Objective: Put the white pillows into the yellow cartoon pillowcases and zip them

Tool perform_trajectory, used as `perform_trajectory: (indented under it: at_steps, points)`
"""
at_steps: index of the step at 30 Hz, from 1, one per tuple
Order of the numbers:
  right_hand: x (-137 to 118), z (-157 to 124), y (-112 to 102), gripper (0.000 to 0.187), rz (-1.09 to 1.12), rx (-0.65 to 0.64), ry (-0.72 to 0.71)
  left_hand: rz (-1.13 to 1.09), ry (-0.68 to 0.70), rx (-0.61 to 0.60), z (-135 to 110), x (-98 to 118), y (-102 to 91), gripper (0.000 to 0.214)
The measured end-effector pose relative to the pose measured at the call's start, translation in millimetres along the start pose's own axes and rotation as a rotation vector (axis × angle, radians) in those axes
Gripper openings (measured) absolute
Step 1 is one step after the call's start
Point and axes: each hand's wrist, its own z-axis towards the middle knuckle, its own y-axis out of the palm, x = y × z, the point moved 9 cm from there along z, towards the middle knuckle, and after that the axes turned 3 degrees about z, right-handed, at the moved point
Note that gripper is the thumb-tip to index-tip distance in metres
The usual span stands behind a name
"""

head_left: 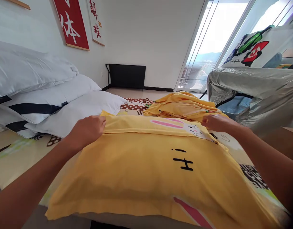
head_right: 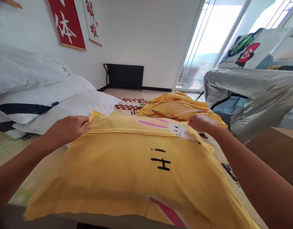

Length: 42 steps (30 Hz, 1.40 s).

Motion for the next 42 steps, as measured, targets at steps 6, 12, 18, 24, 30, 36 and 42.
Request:
perform_trajectory:
  at_steps: [6, 12, 18, 24, 30, 36, 42]
  points:
    - [-153, -8, 42, 0.029, -0.288, -0.158, -0.315, -0.022, 0.368, 0.151, 27, 153, -52.6, 0.021]
    - [-201, -10, 110, 0.033, -0.221, -0.209, -0.473, -0.215, 0.291, 0.037, 92, 196, 7.5, 0.030]
    - [-149, -2, 165, 0.039, -0.100, -0.252, -0.387, -0.252, 0.318, -0.084, 107, 196, 104.6, 0.039]
    - [-118, 20, 159, 0.044, -0.060, -0.322, -0.256, -0.262, 0.221, -0.174, 131, 150, 114.7, 0.049]
    - [-71, 28, 150, 0.046, -0.037, -0.300, -0.203, -0.296, 0.086, -0.247, 133, 88, 139.3, 0.056]
    - [-3, 37, 153, 0.054, 0.067, -0.281, -0.054, -0.290, 0.001, -0.288, 146, 59, 160.2, 0.057]
    - [48, 44, 162, 0.058, 0.056, -0.298, 0.075, -0.261, -0.076, -0.288, 157, 27, 174.0, 0.061]
